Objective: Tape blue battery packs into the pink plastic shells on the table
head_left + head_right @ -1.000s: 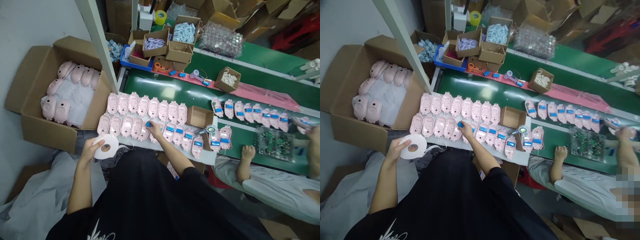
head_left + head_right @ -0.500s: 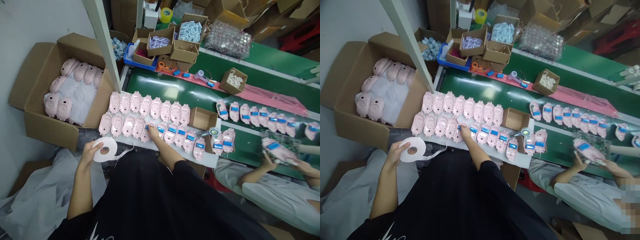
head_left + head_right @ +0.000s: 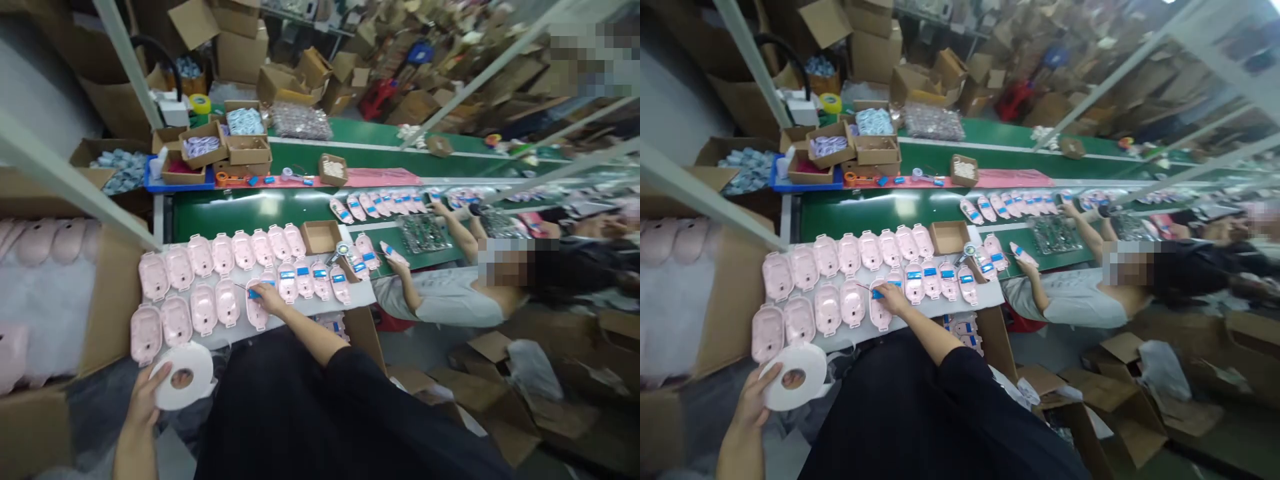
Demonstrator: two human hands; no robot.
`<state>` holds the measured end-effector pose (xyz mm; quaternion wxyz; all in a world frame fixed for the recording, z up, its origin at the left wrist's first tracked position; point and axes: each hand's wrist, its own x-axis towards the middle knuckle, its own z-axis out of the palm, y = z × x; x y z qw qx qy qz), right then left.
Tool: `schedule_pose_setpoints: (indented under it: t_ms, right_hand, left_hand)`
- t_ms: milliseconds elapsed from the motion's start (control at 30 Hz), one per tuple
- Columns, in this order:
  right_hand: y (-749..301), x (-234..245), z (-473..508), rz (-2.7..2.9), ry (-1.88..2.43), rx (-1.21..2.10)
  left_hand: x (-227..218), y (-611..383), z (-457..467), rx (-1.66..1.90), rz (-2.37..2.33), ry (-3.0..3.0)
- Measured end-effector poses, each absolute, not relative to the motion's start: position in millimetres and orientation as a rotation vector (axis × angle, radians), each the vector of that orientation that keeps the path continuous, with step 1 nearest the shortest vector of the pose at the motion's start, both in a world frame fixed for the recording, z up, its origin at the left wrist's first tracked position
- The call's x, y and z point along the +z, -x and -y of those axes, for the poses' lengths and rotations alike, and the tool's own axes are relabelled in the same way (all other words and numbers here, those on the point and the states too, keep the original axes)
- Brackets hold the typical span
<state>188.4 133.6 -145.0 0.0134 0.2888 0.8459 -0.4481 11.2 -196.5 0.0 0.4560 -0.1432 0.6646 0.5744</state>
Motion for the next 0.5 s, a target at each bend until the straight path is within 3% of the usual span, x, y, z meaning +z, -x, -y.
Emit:
schedule_pose_setpoints:
  t_ms: [133, 233, 500]
  right_hand:
    - [-231, -145, -154, -2.593, -1.34, -1.787]
    - [-246, -132, -202, -2.545, -1.587, -1.789]
    - [-193, -100, -503, -2.86, -1.237, -0.784]
  left_hand:
    - [-10, -10, 154, 1.317, -1.625, 0.377]
    - [-13, -14, 120, 1.282, -1.62, 0.364]
    - [-25, -44, 101, 1.108, -1.844, 0.595]
